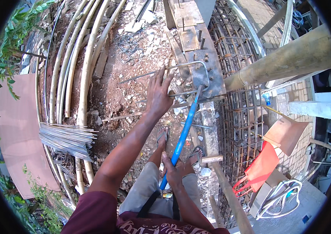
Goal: The person repeatedly inserts short metal rods into a manual bending machine and pulls a lever to bend them. The bent rods are dropped onto the ground after each cycle.
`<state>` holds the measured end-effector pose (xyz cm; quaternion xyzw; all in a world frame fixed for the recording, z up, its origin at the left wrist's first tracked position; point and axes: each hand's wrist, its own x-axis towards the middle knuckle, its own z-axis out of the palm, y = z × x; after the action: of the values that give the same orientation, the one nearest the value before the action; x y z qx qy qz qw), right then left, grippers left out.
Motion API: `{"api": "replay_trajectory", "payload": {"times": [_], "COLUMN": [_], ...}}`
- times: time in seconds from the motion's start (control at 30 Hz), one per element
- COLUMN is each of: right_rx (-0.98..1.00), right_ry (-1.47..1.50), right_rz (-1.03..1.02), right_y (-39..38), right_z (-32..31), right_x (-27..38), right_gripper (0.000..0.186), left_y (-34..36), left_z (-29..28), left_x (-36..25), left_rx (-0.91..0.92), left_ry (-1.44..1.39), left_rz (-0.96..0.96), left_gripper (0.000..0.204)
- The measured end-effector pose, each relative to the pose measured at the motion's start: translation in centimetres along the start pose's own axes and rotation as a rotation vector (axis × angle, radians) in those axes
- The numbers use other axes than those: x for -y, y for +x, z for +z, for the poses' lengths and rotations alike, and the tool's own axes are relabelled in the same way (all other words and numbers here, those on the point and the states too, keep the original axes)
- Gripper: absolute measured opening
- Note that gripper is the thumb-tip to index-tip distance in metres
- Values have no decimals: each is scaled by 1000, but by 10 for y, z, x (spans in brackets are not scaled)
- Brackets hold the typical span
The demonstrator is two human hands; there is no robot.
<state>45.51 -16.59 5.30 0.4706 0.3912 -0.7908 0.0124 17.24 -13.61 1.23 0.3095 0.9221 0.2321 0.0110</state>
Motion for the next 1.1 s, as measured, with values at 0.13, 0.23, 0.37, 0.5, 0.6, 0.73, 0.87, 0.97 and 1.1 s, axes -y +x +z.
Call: {"api": "replay_trajectory", "payload": {"times": [0.13,0.23,0.37,0.5,0.6,0.73,0.87,0.97,1.1], "right_rx": [-17,-6,-91,-164,-262,-371,-433,-470,-435], "right_ry": [-224,-387,-544,-539,-521,-466,-396,-400,-405], "right_rz": [-30,-88,-103,-238,-280,-286,-232,-136,-100], "right_y": [-1,1,-18,-55,-73,-74,-64,-63,-71], "right_z": [-48,-82,-97,-83,-69,-52,-37,-31,-30], "right_x": [14,24,41,67,82,91,86,81,79], "right_gripper": [33,36,37,34,33,35,35,33,33], "left_y": [-9,-7,-7,-13,-10,17,64,94,150], "left_z": [-10,-17,-35,-66,-79,-55,-9,10,10], "left_x": [6,9,-6,-35,-56,-73,-61,-38,-7], "left_rx": [-20,-15,-35,-27,87,83,8,24,128], "left_ry": [36,-44,-97,-660,-1226,-1781,-1812,-1749,-1687], "left_rz": [21,100,198,-124,-522,-796,-959,-932,-964], "left_gripper": [81,63,29,25,26,25,20,22,33]}}
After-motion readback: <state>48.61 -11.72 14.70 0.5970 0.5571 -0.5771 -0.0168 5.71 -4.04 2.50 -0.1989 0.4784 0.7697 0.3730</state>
